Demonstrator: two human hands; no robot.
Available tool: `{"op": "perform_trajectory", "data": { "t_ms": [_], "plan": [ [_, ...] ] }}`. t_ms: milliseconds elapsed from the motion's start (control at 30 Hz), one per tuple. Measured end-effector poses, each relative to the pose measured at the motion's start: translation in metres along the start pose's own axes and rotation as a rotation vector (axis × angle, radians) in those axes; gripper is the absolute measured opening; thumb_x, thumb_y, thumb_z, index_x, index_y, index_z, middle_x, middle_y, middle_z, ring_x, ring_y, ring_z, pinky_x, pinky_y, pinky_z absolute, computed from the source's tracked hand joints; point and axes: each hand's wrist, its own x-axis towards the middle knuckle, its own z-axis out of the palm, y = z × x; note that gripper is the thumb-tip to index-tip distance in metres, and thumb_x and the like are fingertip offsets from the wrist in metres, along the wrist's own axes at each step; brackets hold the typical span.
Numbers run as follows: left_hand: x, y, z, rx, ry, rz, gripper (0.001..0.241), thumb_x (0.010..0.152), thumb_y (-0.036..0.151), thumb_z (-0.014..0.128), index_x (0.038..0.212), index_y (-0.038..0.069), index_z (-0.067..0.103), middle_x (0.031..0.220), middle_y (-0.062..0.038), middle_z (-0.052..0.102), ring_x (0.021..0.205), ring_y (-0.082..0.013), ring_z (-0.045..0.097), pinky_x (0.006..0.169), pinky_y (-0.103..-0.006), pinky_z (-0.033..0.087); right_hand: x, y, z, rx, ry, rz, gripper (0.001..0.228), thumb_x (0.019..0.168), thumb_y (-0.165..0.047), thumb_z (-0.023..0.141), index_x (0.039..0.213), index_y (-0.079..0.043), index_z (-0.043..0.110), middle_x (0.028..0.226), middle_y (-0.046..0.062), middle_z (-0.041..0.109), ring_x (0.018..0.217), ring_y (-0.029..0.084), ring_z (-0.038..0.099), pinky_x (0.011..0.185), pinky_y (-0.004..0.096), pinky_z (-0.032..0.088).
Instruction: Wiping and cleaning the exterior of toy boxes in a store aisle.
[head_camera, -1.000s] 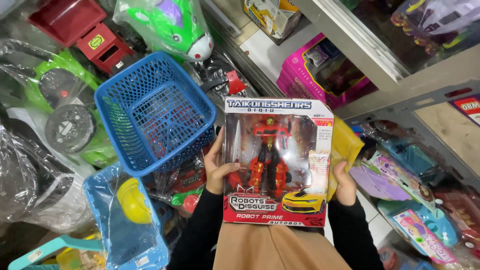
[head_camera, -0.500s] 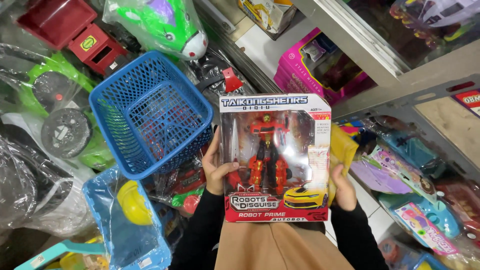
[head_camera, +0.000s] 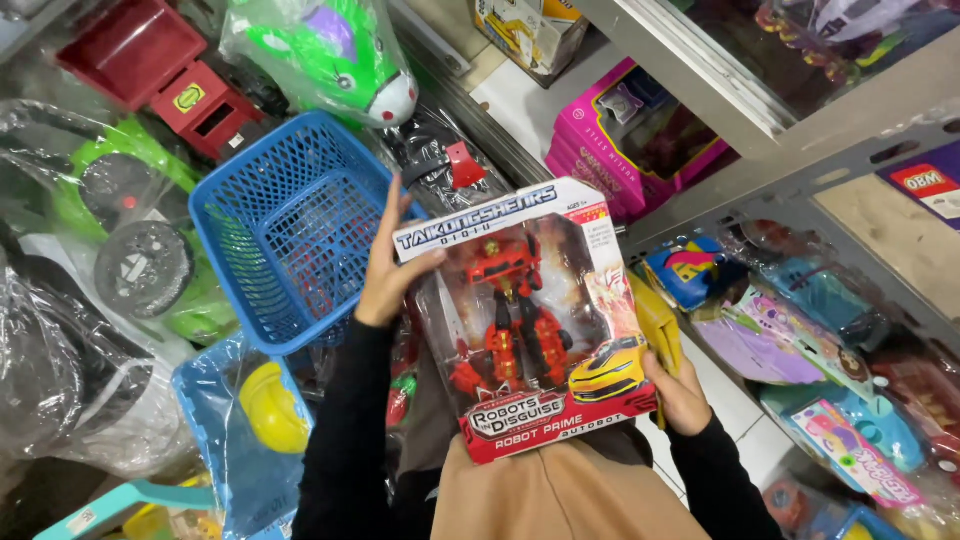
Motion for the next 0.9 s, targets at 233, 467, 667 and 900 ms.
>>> {"op": "perform_trajectory", "data": {
  "t_ms": [233, 467, 667, 900],
  "plan": [
    [0.084, 0.015, -0.034, 0.254, -0.939, 0.039, 0.076, 0.093, 0.017, 0.069, 0.157, 0.001, 0.032, 0.161, -0.018, 0.038, 0.147, -0.0221, 0.036, 0.12, -0.0342, 0.026, 0.018, -0.008, -0.026, -0.102, -0.102, 0.048, 0.056, 0.103, -0.024, 0.056, 0.152, 0.002, 0.044, 0.13, 0.01, 0.058, 0.119, 0.016, 0.053, 0.101, 0.031, 0.043],
    [0.021, -0.033, -0.035, -0.121, -0.337, -0.292, 0.091, 0.08, 0.01, 0.073, 0.162, 0.003, 0.035, 0.133, -0.024, 0.061, 0.118, -0.022, 0.061, 0.101, -0.0337, 0.049, 0.074, -0.031, -0.023, -0.085, -0.198, 0.0, 0.058, 0.103, -0.026, 0.051, 0.154, -0.001, 0.038, 0.146, 0.007, 0.052, 0.13, 0.016, 0.049, 0.108, 0.031, 0.04],
    [-0.048, -0.045, -0.041, -0.263, 0.147, -0.14, 0.088, 0.079, 0.008, 0.067, 0.161, -0.001, 0.038, 0.136, -0.022, 0.064, 0.111, -0.0243, 0.066, 0.101, -0.0331, 0.051, 0.076, -0.052, -0.057, -0.164, -0.498, 0.049, 0.066, 0.1, -0.038, 0.053, 0.153, -0.002, 0.037, 0.153, 0.008, 0.049, 0.139, 0.017, 0.044, 0.115, 0.032, 0.032],
    [-0.105, -0.055, -0.017, -0.258, 0.356, -0.123, 0.085, 0.08, 0.012, 0.064, 0.158, -0.005, 0.037, 0.15, -0.02, 0.056, 0.134, -0.0275, 0.055, 0.116, -0.0369, 0.037, 0.036, -0.009, -0.021, 0.055, 0.095, -0.093, 0.069, 0.104, -0.042, 0.052, 0.159, -0.004, 0.032, 0.144, 0.008, 0.048, 0.13, 0.02, 0.044, 0.11, 0.034, 0.035]
  ]
}}
